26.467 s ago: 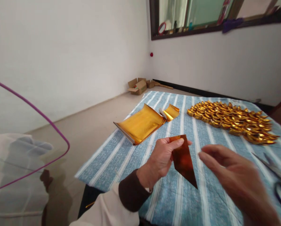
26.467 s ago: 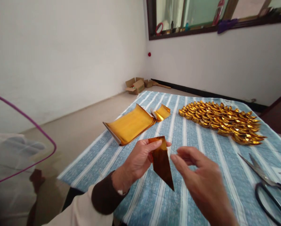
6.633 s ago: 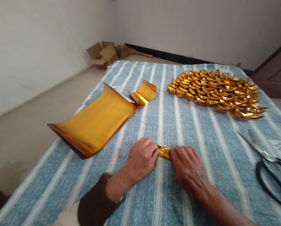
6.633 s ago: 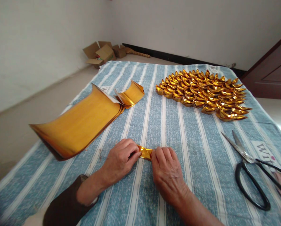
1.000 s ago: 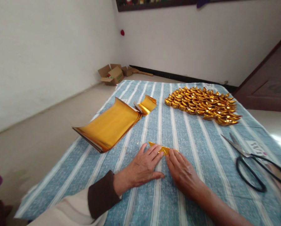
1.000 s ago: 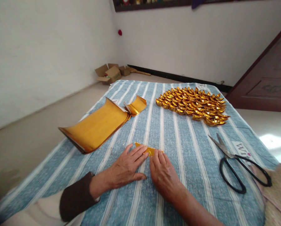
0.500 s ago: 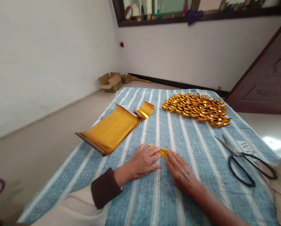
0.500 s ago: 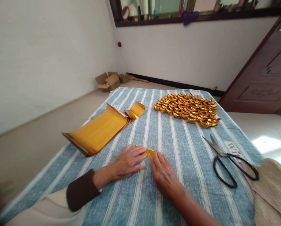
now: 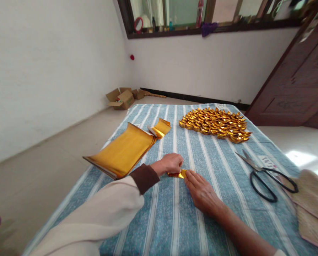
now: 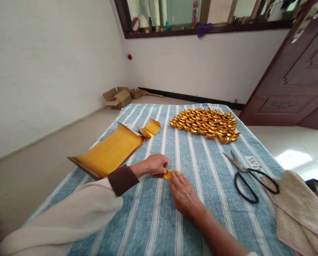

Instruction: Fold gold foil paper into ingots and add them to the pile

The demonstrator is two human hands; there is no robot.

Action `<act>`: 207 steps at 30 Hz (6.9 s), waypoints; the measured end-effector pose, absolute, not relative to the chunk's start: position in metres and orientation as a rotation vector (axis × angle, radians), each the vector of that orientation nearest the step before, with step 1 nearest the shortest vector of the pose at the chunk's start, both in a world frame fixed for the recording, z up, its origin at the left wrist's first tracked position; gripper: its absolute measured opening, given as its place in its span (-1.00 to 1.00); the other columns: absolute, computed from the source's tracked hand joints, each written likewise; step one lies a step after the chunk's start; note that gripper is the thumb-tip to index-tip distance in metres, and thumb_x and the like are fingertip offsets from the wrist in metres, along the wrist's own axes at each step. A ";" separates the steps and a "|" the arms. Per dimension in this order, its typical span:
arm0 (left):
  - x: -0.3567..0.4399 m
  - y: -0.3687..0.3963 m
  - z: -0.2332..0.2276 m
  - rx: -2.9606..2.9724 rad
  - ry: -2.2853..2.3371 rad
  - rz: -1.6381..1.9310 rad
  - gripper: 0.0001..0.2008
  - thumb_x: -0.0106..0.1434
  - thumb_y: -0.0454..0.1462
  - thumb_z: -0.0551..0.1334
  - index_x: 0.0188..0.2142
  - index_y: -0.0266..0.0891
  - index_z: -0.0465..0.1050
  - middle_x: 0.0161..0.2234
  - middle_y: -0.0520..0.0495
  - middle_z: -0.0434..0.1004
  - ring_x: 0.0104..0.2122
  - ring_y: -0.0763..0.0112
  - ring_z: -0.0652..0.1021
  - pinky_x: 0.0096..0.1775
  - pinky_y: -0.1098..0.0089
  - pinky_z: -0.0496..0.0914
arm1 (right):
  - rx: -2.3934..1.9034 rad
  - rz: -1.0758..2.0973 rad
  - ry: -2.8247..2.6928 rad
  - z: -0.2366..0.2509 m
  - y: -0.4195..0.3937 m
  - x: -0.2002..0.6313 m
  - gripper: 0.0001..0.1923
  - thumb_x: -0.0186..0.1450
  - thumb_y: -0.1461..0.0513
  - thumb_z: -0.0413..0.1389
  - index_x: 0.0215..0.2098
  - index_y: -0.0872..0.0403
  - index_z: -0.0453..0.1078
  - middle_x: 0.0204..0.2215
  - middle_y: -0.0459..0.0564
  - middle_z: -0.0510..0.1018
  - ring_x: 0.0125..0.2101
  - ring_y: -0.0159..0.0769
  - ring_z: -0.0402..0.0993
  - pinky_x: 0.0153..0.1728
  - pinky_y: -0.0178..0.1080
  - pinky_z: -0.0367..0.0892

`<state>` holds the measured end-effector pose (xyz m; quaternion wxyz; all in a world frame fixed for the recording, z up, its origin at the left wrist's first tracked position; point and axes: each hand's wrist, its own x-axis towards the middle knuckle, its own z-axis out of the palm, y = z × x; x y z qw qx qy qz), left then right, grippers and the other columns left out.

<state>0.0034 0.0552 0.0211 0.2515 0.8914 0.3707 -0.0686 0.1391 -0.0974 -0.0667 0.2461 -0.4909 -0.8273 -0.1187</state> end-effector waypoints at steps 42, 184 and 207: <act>-0.037 0.019 0.002 0.849 0.928 0.493 -0.70 0.07 -0.12 0.37 -0.40 -0.37 0.51 -0.48 -0.11 0.57 -0.51 0.40 0.56 -0.44 0.43 0.43 | -1.338 1.567 -0.724 -0.014 -0.029 0.126 -0.78 0.21 0.18 0.18 -0.51 0.17 0.45 -0.65 -0.01 0.57 -0.70 -0.44 0.45 -0.68 -0.46 0.30; -0.022 0.004 -0.013 2.089 1.121 0.604 -0.69 0.15 -0.49 0.15 -0.22 -0.21 0.60 -0.36 0.05 0.64 -0.38 0.44 0.58 -0.30 0.50 0.37 | -1.375 0.201 -1.978 -0.049 -0.021 0.157 -0.67 0.25 0.34 0.06 -0.06 0.05 0.51 0.01 0.17 0.48 0.09 -0.01 0.34 0.09 0.06 0.30; -0.047 -0.029 -0.010 2.749 0.989 0.731 -0.84 0.32 -0.41 0.11 -0.17 -0.30 0.45 -0.13 -0.19 0.55 -0.14 0.22 0.54 -0.08 0.16 0.47 | -1.350 0.295 -1.982 -0.047 -0.017 0.161 -0.92 0.16 0.34 0.18 -0.43 0.05 0.49 -0.17 0.09 0.54 -0.06 -0.11 0.42 0.02 -0.03 0.29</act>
